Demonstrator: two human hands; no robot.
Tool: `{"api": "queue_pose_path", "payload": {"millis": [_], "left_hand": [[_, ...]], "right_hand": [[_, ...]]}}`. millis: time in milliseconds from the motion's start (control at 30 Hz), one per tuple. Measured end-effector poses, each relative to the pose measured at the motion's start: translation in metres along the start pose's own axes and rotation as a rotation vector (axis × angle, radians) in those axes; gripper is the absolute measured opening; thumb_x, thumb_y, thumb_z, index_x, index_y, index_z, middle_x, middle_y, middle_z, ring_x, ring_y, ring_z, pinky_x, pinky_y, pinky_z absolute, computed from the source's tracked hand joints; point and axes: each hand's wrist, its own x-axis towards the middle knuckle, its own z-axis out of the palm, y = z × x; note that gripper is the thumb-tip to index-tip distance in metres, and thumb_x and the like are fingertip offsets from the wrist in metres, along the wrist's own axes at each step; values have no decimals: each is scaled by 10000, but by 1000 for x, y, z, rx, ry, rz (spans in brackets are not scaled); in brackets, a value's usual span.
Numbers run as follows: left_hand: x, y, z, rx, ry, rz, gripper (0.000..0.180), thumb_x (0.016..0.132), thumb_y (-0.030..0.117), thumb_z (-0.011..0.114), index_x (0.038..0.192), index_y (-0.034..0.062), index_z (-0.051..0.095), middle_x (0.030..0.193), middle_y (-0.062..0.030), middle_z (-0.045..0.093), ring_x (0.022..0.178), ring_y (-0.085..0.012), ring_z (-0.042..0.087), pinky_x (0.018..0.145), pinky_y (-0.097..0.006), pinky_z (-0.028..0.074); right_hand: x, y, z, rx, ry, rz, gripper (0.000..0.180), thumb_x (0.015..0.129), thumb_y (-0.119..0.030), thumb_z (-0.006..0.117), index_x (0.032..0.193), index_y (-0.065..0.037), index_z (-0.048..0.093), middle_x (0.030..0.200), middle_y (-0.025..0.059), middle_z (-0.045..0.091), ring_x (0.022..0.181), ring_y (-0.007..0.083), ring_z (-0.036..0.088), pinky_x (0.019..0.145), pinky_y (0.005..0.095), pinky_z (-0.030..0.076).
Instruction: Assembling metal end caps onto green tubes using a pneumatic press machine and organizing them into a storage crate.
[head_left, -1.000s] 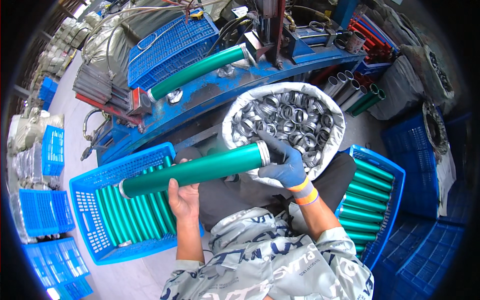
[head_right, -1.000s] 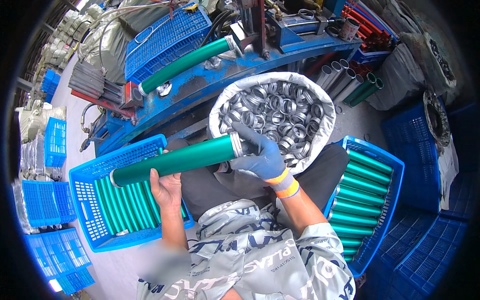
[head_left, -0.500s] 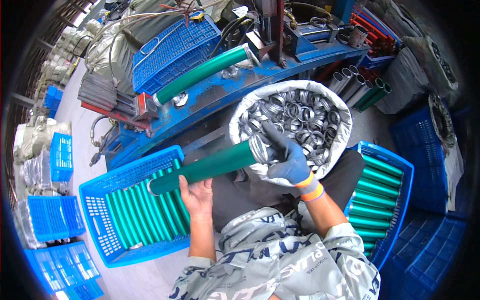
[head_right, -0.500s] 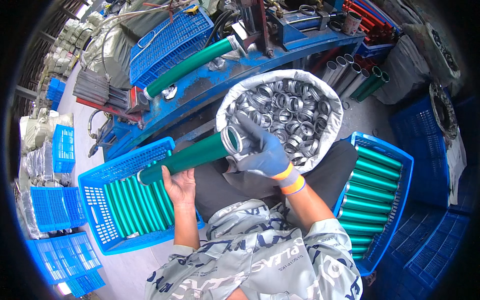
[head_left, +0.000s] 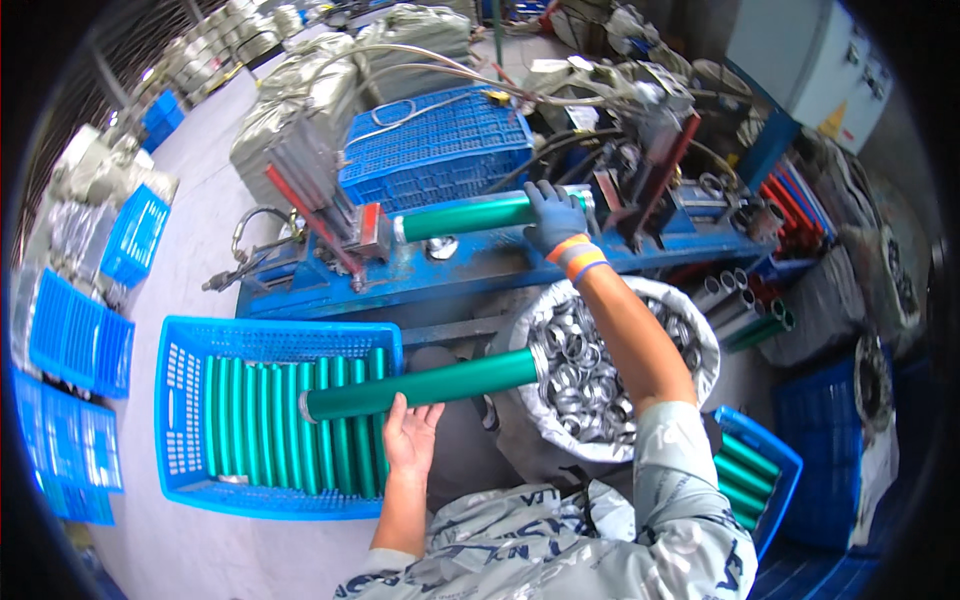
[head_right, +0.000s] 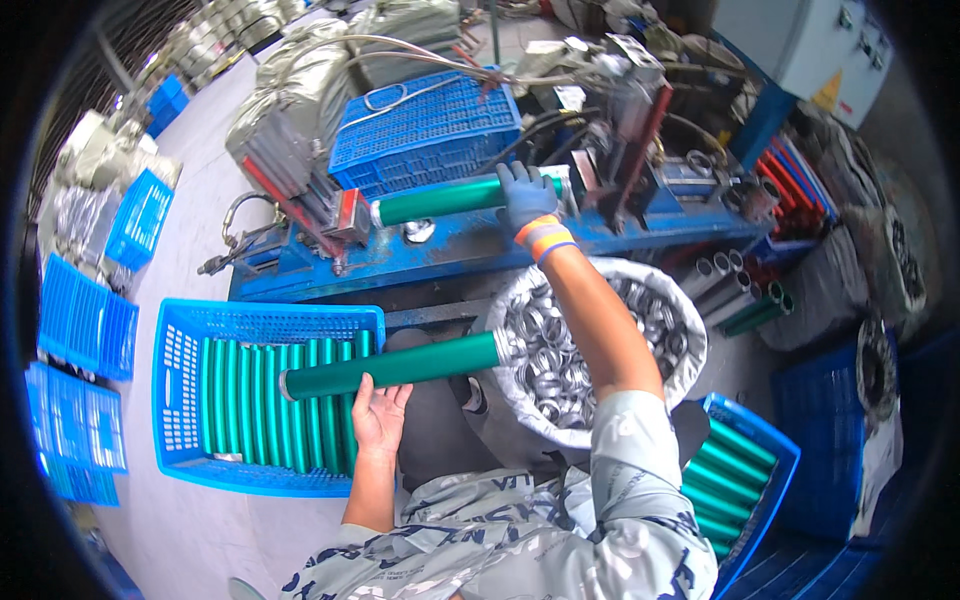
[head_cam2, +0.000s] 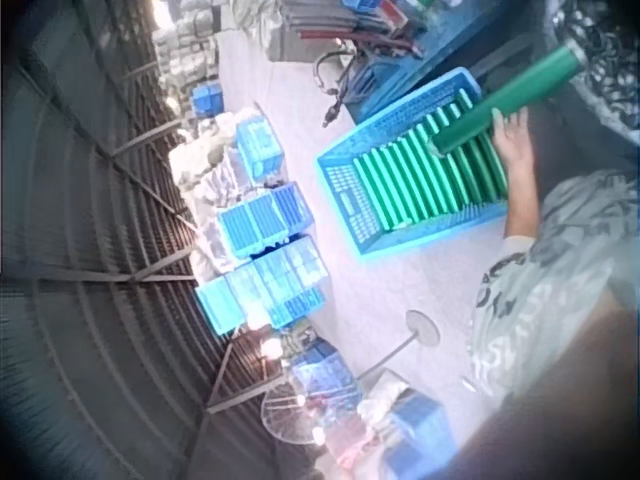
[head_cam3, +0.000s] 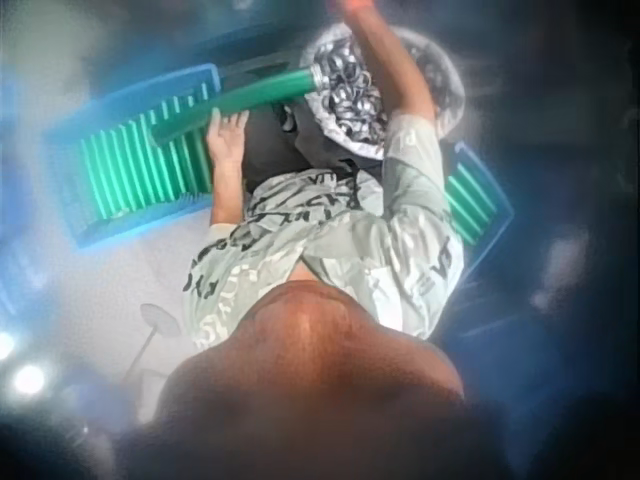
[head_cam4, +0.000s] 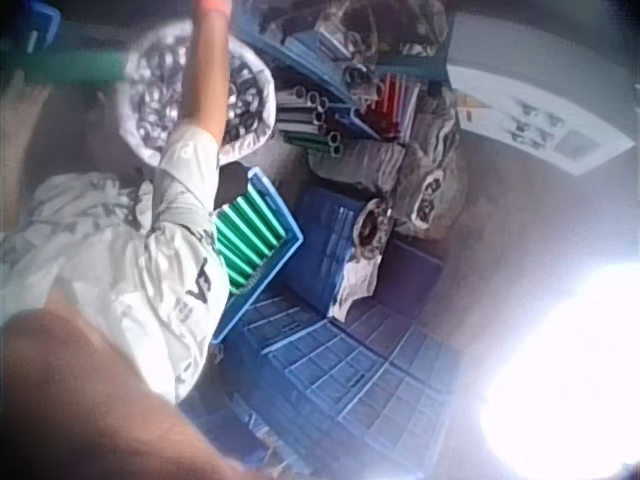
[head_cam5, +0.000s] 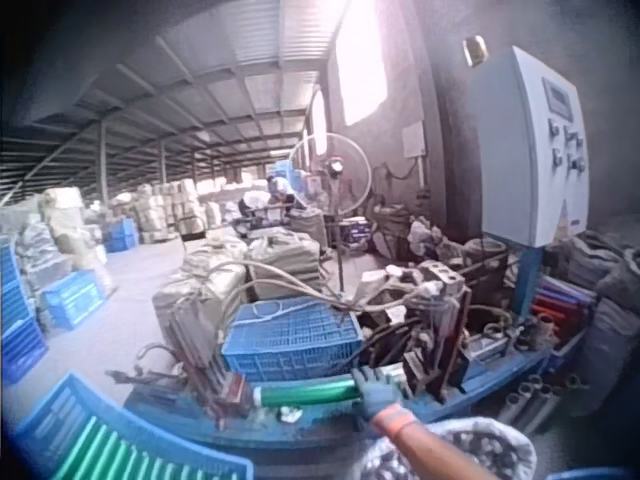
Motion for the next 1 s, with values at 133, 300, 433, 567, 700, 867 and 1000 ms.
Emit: {"api": "queue_pose_path", "payload": {"millis": [133,300,433,567,700,867,1000], "left_hand": [[16,-22,0,51,22,-67,332,1132,321,744,1385,112,694,1422,-113,734,1392,-324,686,1167,-549,573],[32,-27,-3,67,106,-87,414,1107,275,793,1450,123,619,1429,-100,719,1397,-330,686,1172,-545,569],[73,-60,43,116,4,-138,474,1108,238,791,1517,108,589,1495,-102,693,1467,-327,633,1252,-584,498],[148,-108,140,123,-182,-128,546,1100,219,800,1569,77,557,1563,-102,653,1485,-321,615,1289,-602,451],[248,-151,227,114,-156,-61,652,1039,242,883,1561,47,543,1531,-150,647,1455,-377,629,1237,-603,512],[360,-167,212,173,30,-62,737,974,256,951,1533,-22,560,1511,-239,640,1397,-469,654,1205,-610,553],[363,-191,213,215,140,-108,686,976,279,947,1474,-61,620,1421,-267,715,1289,-479,733,1145,-617,591]], "right_hand": [[29,44,30,-225,-160,135,868,830,-178,839,1642,-201,533,1621,136,622,1563,427,513,1278,721,363],[-2,14,-26,130,124,-159,751,826,-308,875,1520,-153,632,1304,153,752,1203,414,741,1074,589,554],[-84,15,-135,699,403,-7,701,893,-224,826,1534,-15,631,1327,170,792,1175,312,796,1030,404,621],[-211,66,-179,1082,618,288,622,906,-107,743,1499,46,637,1288,117,775,1140,191,740,1007,356,596],[-332,67,-193,1177,732,486,607,847,-142,734,1417,53,665,1230,106,763,1051,182,731,934,346,606],[-420,53,-189,1175,696,574,724,845,-345,854,1412,60,661,1205,128,758,1020,223,753,891,371,625],[-450,44,-200,1164,669,644,948,839,-628,947,1427,55,652,1167,169,747,976,281,770,845,437,651]]}}
